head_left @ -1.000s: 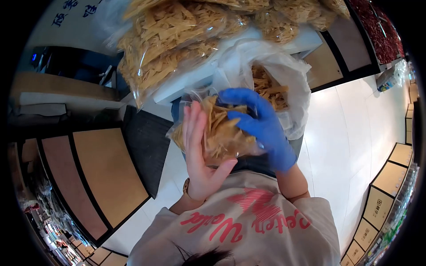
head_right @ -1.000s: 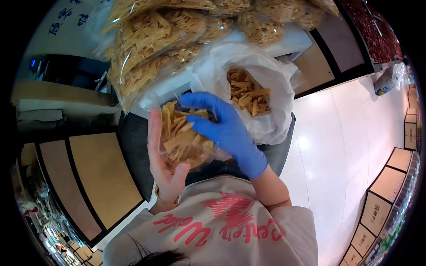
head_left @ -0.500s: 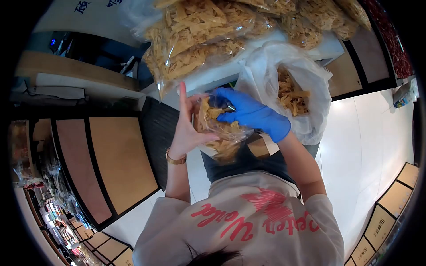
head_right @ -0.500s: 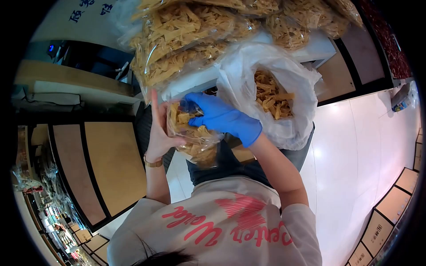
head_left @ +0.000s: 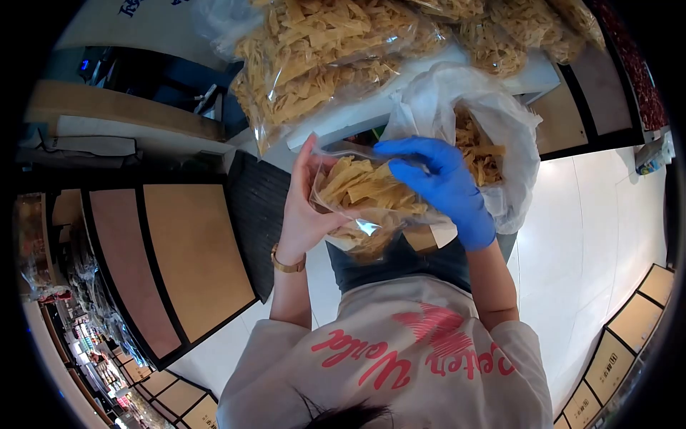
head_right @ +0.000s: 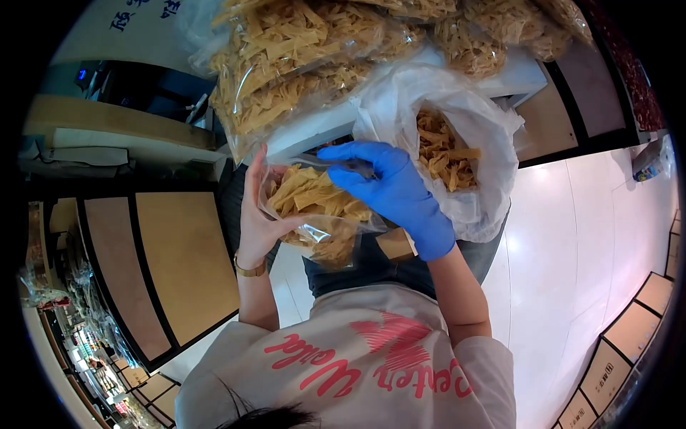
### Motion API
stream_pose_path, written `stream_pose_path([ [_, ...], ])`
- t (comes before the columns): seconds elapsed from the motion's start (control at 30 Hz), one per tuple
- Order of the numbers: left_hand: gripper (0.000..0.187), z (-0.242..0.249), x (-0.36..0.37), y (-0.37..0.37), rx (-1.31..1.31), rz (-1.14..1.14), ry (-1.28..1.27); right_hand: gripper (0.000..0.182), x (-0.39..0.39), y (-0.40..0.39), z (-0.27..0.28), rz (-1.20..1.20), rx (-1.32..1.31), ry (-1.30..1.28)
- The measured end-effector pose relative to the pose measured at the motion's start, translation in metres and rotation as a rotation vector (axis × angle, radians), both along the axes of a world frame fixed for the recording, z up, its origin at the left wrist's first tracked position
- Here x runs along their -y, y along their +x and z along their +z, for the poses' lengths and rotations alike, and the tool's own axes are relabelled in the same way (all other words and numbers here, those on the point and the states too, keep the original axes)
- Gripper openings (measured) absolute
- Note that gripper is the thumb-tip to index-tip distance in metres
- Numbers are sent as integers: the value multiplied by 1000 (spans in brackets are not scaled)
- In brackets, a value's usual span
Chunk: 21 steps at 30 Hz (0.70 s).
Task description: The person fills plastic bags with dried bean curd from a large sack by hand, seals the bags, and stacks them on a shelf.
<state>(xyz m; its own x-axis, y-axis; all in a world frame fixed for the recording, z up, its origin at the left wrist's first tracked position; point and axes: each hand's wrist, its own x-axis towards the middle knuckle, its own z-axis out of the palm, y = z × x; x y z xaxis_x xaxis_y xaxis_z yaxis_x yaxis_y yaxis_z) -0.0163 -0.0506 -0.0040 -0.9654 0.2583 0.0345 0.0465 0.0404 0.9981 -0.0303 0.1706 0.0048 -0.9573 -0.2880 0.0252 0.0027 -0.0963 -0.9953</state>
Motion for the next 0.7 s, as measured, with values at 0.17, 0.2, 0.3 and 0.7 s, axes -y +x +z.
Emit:
stream_pose_path([
  [0.17,107,1,12,-6,-66,-143,29,14,6,3,-11,17,-332,298],
  [0.2,104,0,15,-10,-151,-237,-21,12,11,5,-11,53,-391,424],
  [0.3,101,2,19,-33,-91,-434,191,9,23,4,-3,174,-323,360],
  [0.7,41,3,5,-20,61,36,12,69,13,19,-43,122,-131,-709],
])
